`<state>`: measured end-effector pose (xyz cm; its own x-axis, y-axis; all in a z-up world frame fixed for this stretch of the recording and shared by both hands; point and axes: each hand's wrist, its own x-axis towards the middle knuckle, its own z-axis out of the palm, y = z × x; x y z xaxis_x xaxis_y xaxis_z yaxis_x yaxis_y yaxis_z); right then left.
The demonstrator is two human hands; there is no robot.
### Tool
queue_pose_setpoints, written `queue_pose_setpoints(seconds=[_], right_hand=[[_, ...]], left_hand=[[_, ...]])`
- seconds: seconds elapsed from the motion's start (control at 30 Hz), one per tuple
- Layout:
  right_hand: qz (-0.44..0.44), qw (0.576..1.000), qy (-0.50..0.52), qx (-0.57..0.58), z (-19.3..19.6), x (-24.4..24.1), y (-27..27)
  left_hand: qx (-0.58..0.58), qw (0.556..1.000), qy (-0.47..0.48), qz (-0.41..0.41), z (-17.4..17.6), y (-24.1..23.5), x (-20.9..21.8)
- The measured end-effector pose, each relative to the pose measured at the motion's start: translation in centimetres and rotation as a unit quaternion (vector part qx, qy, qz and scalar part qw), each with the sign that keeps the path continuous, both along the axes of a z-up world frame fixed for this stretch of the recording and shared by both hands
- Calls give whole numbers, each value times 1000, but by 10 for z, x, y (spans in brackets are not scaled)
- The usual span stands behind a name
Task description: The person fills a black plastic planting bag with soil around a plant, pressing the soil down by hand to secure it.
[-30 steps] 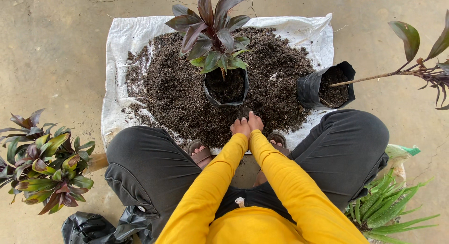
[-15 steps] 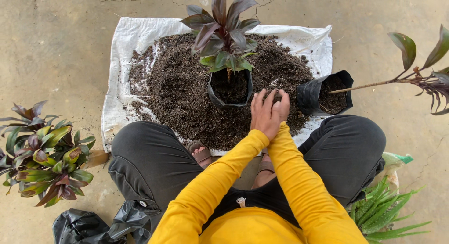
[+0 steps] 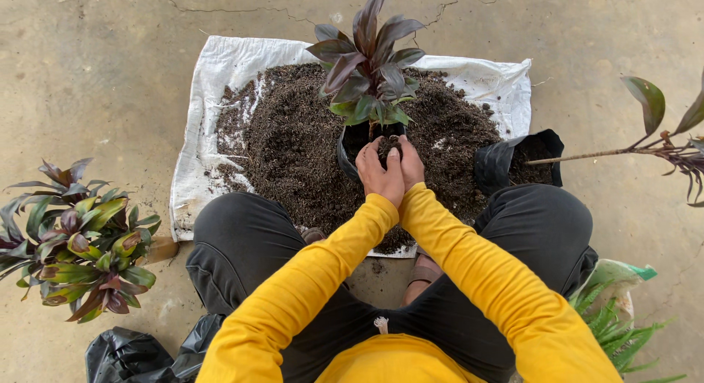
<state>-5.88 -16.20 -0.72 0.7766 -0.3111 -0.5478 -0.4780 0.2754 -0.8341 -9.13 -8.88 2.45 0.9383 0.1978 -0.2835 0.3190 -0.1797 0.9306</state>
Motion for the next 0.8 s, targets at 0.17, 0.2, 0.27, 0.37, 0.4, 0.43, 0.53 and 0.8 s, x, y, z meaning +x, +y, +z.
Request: queue_pose_setpoints(seconds=[0.17, 0.2, 0.27, 0.37, 0.4, 0.43, 0.53, 0.8], right_hand=[[28, 998, 62, -18, 18, 5, 19], [27, 997, 63, -19, 21, 5, 20], [0, 998, 58, 27, 27, 5, 23], [-37, 993, 48, 99, 49, 3, 31], [-37, 993, 47, 100, 53, 2, 32], [-58, 988, 41, 136, 57, 1, 33], [-107, 971, 23, 212, 26, 6, 26], [-169, 939, 12, 299, 1, 6, 21]], left_hand=[[-21, 999, 37, 24, -22, 4, 21], [-22, 999, 38, 24, -22, 5, 22], [-55, 995, 72, 39, -23, 7, 24], [-69, 993, 86, 48, -23, 9, 29], [-68, 993, 85, 48, -20, 11, 31], [-84, 991, 90, 57, -17, 13, 32], [-106, 987, 97, 76, -17, 14, 36], [-145, 976, 119, 112, -4, 16, 39]])
